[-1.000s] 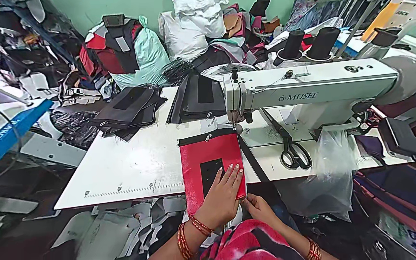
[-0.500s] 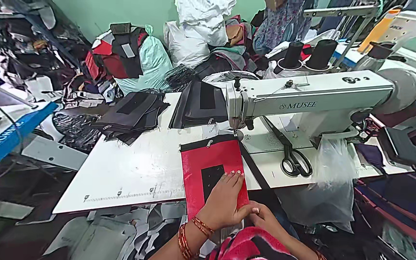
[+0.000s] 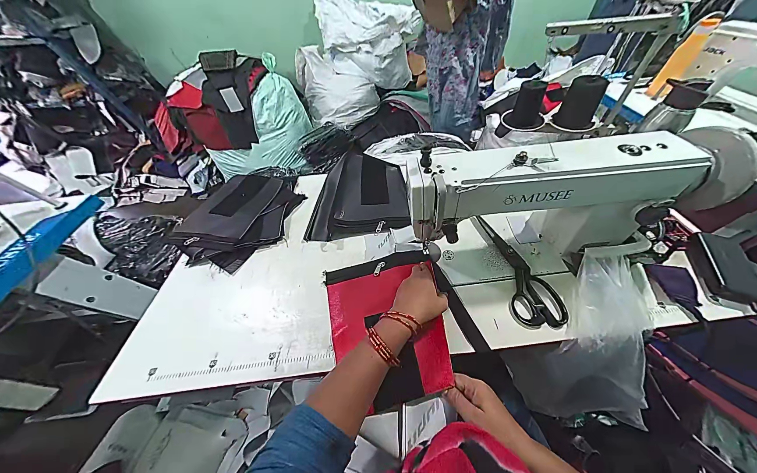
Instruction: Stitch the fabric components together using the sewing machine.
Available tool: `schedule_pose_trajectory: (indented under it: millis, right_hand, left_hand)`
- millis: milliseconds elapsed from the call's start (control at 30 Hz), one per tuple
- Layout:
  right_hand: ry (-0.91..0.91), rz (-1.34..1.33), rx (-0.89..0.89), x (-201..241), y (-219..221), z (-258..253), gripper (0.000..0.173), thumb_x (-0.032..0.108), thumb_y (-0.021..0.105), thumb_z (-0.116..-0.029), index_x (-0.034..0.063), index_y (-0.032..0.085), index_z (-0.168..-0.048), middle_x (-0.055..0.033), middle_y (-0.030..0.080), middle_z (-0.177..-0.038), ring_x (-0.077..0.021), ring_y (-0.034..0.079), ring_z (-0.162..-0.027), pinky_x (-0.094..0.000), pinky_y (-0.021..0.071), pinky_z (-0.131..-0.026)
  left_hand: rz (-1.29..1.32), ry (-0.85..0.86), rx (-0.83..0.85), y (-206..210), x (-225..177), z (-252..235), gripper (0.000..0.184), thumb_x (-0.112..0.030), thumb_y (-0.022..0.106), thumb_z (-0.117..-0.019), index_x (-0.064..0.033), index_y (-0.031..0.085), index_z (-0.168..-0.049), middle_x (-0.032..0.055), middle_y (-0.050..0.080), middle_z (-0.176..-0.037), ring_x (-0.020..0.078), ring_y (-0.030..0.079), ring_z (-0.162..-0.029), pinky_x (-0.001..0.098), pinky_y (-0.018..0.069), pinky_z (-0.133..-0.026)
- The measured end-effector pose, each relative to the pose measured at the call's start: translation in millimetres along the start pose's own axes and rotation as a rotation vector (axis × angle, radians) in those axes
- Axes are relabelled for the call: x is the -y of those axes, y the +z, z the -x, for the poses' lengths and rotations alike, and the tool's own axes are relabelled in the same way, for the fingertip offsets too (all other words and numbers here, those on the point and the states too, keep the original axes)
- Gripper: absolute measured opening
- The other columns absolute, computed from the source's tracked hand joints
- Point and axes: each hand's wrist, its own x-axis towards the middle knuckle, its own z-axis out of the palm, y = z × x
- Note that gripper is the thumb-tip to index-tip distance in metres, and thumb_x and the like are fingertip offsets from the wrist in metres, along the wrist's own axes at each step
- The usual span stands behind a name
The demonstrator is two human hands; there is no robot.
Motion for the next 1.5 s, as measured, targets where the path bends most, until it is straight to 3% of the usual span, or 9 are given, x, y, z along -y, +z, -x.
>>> schedule_pose_trajectory:
  millis: [133,333,567,700,800,967,1100,1300,1500]
  right_hand:
    - [-0.002,0.012,0.014,-0.9,-0.4,-0.8,0.023,0.013,0.050,-0.1018,0.0000,0.068,-0.097,0.0018,0.062,-0.079,0.0037,0.055,-0.072,-0.0165,0.0451,-0.069]
    - [-0.019,0.093,0.048,3.3,-3.9,-2.4,0.025,0.015,0.050,-0.1023,-0.0012,0.069,-0.099,-0.0039,0.063,-0.080,-0.0038,0.057,-0.073,-0.0239,0.0470,-0.070]
    - [0.162,0.559,0.302,75.6,-56.4,-34.3,0.034,0.025,0.052,-0.1070,-0.0021,0.071,-0.104,-0.0192,0.069,-0.092,-0.0329,0.067,-0.088,-0.0560,0.0504,-0.082]
    - [0.083,0.582,-0.215,82.1,-71.2,-104.1,0.033,0.020,0.053,-0.1061,-0.0004,0.064,-0.130,-0.0186,0.069,-0.121,-0.0303,0.067,-0.112,-0.0482,0.0506,-0.101]
    - [0.102,0.500,-0.366,66.5,-62.7,-150.7,0.039,0.021,0.059,-0.1039,0.0021,0.059,-0.137,-0.0152,0.069,-0.122,-0.0264,0.067,-0.107,-0.0445,0.0513,-0.097]
    - [0.187,0.432,-0.458,71.8,-48.3,-155.0,0.026,0.012,0.058,-0.1012,0.0007,0.069,-0.122,-0.0162,0.071,-0.114,-0.0255,0.067,-0.107,-0.0418,0.0506,-0.098]
    - [0.161,0.276,-0.499,62.5,-43.4,-149.8,0.022,0.009,0.061,-0.0991,-0.0003,0.070,-0.118,-0.0129,0.071,-0.103,-0.0154,0.066,-0.086,-0.0311,0.0527,-0.080]
    - [0.067,0.083,-0.459,51.2,-41.0,-149.6,0.022,0.004,0.062,-0.0969,-0.0031,0.071,-0.115,-0.0124,0.072,-0.101,-0.0102,0.066,-0.083,-0.0261,0.0538,-0.076]
    - [0.085,0.037,-0.398,53.3,-47.3,-147.3,0.023,0.003,0.061,-0.0978,-0.0039,0.070,-0.118,-0.0127,0.071,-0.102,-0.0094,0.065,-0.080,-0.0253,0.0539,-0.070]
  left_hand:
    - [-0.032,0.007,-0.012,4.2,-1.7,-1.3,0.068,-0.031,0.055,-0.0995,0.0056,0.037,-0.154,0.0219,0.042,-0.156,0.0347,0.054,-0.135,0.0504,0.0451,-0.110]
    - [-0.016,-0.007,-0.026,7.6,-3.6,-4.1,0.061,-0.028,0.053,-0.1017,0.0061,0.043,-0.150,0.0216,0.039,-0.159,0.0378,0.039,-0.147,0.0514,0.0376,-0.116]
    - [0.003,0.109,0.022,0.3,6.0,-5.9,0.050,-0.015,0.045,-0.1050,0.0075,0.044,-0.149,0.0257,0.047,-0.152,0.0350,0.045,-0.144,0.0471,0.0345,-0.120]
    - [0.052,0.171,0.038,-7.1,14.5,-5.9,0.042,-0.014,0.048,-0.1047,0.0094,0.054,-0.139,0.0267,0.054,-0.144,0.0347,0.050,-0.139,0.0466,0.0367,-0.118]
    - [0.097,0.194,0.033,-8.9,19.4,-5.3,0.039,-0.012,0.047,-0.1041,0.0088,0.057,-0.136,0.0266,0.056,-0.140,0.0343,0.051,-0.137,0.0453,0.0376,-0.117]
    - [0.217,0.234,-0.007,-6.1,32.6,-6.3,0.045,-0.012,0.048,-0.1027,0.0047,0.053,-0.144,0.0245,0.059,-0.139,0.0325,0.055,-0.133,0.0435,0.0395,-0.115]
    - [0.291,0.273,-0.024,-3.8,40.6,-8.2,0.046,-0.011,0.048,-0.1022,0.0041,0.053,-0.145,0.0241,0.060,-0.136,0.0314,0.056,-0.130,0.0423,0.0403,-0.113]
    - [0.320,0.280,-0.030,-1.0,43.9,-10.7,0.046,-0.013,0.049,-0.1018,0.0039,0.054,-0.144,0.0241,0.060,-0.139,0.0311,0.055,-0.134,0.0433,0.0385,-0.116]
    - [0.207,0.241,-0.047,-0.3,31.6,-7.1,0.041,-0.015,0.050,-0.1014,0.0044,0.062,-0.136,0.0230,0.064,-0.127,0.0321,0.060,-0.122,0.0446,0.0448,-0.108]
